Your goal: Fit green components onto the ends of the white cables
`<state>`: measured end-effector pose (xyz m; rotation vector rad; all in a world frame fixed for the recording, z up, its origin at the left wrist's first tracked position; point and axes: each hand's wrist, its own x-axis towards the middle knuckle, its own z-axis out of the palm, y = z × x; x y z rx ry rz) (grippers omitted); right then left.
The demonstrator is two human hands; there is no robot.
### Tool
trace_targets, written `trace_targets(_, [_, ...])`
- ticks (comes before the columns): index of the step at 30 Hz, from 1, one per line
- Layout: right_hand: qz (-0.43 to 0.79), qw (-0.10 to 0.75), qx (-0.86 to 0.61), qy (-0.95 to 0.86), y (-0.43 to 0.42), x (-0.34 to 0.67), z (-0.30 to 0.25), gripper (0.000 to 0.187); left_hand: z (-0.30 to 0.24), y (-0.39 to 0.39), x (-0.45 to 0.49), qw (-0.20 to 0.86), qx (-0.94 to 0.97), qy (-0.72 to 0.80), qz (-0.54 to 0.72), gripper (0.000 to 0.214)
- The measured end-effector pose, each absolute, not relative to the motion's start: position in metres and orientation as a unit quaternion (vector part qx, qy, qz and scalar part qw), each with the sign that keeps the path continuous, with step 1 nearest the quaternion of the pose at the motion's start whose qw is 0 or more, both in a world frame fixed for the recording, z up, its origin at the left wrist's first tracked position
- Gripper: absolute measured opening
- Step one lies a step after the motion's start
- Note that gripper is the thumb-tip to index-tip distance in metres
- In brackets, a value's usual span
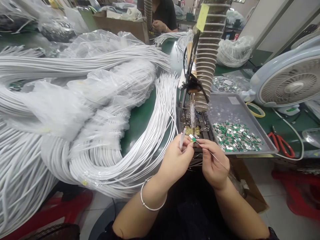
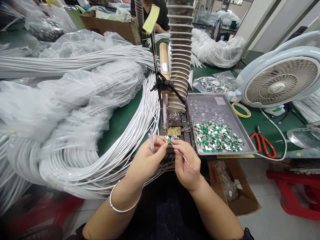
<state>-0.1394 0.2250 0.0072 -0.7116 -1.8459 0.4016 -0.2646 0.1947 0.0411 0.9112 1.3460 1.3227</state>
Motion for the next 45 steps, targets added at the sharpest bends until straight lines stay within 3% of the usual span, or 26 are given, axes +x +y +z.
trace_targets(45, [0.134,0.529,-0.304,-0.781,0.229,-0.149,0.023,0.017,0.055,0.197,-0.271,0.448,0.404,0.559,0.568,0.011])
